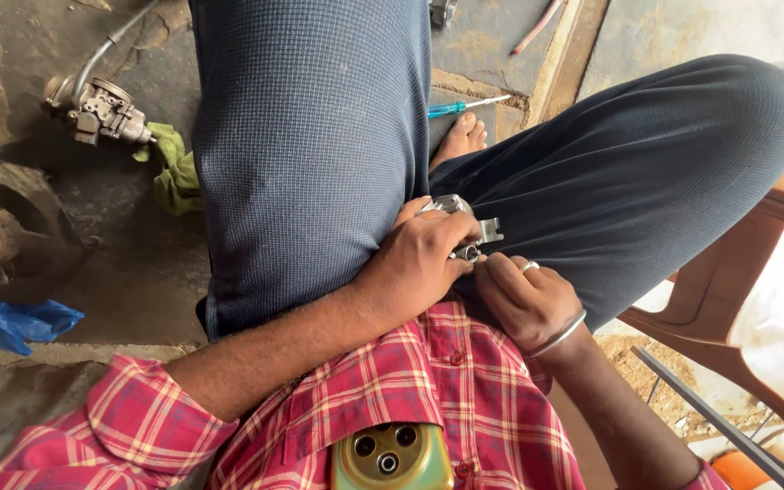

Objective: Repairing or assembling a motorcycle carburetor while sitting down.

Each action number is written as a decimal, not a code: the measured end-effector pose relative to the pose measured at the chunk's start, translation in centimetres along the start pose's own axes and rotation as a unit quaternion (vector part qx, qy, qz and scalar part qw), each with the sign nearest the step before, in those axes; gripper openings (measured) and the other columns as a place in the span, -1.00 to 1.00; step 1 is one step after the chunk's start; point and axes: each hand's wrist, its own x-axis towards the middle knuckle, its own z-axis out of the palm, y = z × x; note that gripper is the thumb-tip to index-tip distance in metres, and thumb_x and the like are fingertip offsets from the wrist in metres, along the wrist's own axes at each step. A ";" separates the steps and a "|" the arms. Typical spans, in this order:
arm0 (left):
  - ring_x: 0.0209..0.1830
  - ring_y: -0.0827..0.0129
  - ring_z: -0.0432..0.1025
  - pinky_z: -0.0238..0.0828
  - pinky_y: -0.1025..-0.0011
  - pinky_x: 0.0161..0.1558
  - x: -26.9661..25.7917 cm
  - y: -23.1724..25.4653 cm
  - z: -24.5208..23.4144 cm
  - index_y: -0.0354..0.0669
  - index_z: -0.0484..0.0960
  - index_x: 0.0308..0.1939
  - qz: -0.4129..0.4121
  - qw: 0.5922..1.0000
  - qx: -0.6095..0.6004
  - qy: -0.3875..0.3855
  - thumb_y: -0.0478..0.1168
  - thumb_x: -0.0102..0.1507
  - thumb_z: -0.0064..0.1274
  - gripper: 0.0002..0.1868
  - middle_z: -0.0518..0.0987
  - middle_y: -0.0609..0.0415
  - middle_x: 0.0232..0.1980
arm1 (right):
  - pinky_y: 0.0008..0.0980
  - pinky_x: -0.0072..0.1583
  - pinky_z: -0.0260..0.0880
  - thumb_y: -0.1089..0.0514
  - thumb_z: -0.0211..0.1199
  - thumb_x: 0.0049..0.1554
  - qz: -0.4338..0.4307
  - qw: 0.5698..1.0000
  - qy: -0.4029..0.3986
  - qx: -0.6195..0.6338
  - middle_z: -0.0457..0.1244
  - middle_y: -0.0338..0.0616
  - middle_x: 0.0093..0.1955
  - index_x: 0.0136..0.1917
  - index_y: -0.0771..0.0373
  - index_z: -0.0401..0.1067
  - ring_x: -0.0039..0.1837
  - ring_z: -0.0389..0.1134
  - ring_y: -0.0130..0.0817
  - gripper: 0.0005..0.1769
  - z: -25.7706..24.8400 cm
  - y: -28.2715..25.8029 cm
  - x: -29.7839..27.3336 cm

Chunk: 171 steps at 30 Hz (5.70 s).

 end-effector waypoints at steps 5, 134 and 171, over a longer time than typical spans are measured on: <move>-0.07 0.15 0.55 0.30 0.10 0.28 -0.1 -0.7 0.5 -0.17 0.63 -0.24 0.012 0.999 0.050 0.009 -0.28 0.04 0.41 -0.71 0.63 0.05 -0.22 | -0.38 -0.13 0.45 0.35 0.35 0.00 -0.006 1.000 0.001 -0.002 0.26 -0.08 0.00 -0.03 0.40 0.55 -0.08 0.39 -0.35 -0.77 0.6 0.4 -0.2; 0.10 0.11 0.49 0.31 0.12 0.30 1.7 -1.7 -2.1 -0.25 0.64 -0.13 -0.023 0.999 0.020 0.033 -0.27 0.06 0.38 -0.66 0.62 -0.04 -0.08 | -0.34 0.13 0.52 0.28 0.52 -0.07 0.165 0.940 -0.046 0.294 0.41 -0.09 0.15 0.12 0.23 0.56 0.16 0.49 -0.21 -0.56 -1.0 5.2 5.2; 0.12 0.06 0.47 0.26 0.04 0.33 1.3 -1.7 -1.6 -0.30 0.60 -0.11 0.029 0.995 0.078 0.053 -0.25 0.00 0.37 -0.57 0.60 -0.10 -0.07 | -0.43 0.09 0.55 0.26 0.48 0.01 0.236 0.890 -0.039 0.388 0.40 -0.02 0.14 0.18 0.36 0.50 0.15 0.49 -0.32 -0.54 -1.0 4.5 4.5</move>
